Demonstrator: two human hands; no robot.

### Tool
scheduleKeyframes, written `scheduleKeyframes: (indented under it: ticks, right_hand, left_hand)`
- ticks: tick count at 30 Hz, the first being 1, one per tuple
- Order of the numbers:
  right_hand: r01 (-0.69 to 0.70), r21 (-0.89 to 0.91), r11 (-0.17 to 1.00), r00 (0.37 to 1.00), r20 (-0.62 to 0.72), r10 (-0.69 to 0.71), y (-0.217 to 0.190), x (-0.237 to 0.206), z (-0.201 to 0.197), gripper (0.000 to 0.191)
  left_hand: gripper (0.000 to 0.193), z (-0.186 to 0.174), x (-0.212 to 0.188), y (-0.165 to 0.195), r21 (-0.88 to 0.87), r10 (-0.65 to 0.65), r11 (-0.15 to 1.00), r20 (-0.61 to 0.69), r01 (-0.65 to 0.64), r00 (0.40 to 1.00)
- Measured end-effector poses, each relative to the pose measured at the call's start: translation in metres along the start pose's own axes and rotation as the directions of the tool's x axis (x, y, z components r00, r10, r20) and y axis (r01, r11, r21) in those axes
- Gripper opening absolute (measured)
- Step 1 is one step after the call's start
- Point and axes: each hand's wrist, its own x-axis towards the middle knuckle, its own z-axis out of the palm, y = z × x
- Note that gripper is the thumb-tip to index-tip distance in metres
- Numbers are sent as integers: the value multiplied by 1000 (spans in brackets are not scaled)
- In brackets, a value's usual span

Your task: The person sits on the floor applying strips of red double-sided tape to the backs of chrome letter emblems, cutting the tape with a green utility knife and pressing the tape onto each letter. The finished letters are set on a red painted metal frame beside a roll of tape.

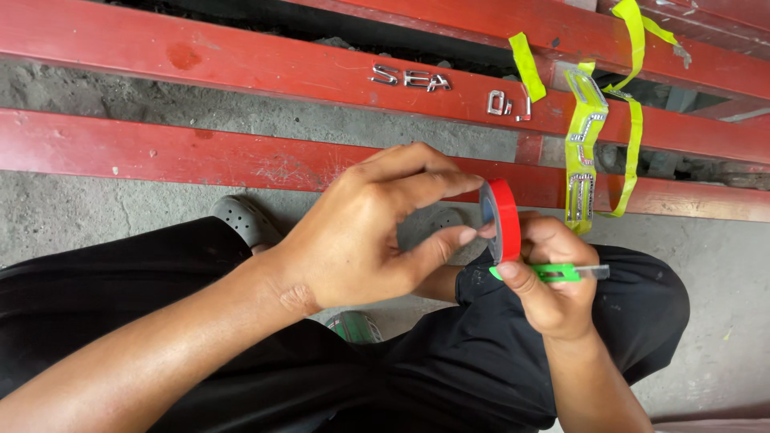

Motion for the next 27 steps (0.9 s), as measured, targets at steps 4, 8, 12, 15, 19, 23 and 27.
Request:
scheduleKeyframes:
  ticks: [4, 8, 12, 15, 19, 23, 27]
  right_hand:
    - [213, -185, 959, 976, 77, -202, 2, -1, 10, 23]
    - [226, -219, 949, 972, 109, -206, 5, -2, 12, 20]
    - [181, -197, 964, 982, 90, -166, 4, -5, 11, 32]
    - [132, -151, 980, 987, 112, -115, 1, -8, 10, 41]
    - [134, -73, 988, 976, 181, -119, -4, -9, 11, 55]
    - [25, 115, 993, 982, 185, -46, -10, -7, 11, 61]
    - [3, 166, 986, 975, 220, -39, -16, -5, 11, 65]
  left_hand:
    - [43, 0, -7, 3, -72, -31, 997, -2, 31, 1000]
    - [49, 1, -12, 3, -74, 3, 997, 0, -3, 1000]
    - [44, -1, -14, -3, 5, 21, 1000, -8, -21, 1000]
    - [32, -2, -15, -8, 12, -69, 998, 46, 68, 997]
    - [24, 3, -15, -9, -67, -163, 983, 95, 170, 982]
    - [29, 10, -14, -10, -69, -341, 932, 153, 355, 927]
    - [39, 22, -16, -13, -134, -546, 791, 284, 597, 788]
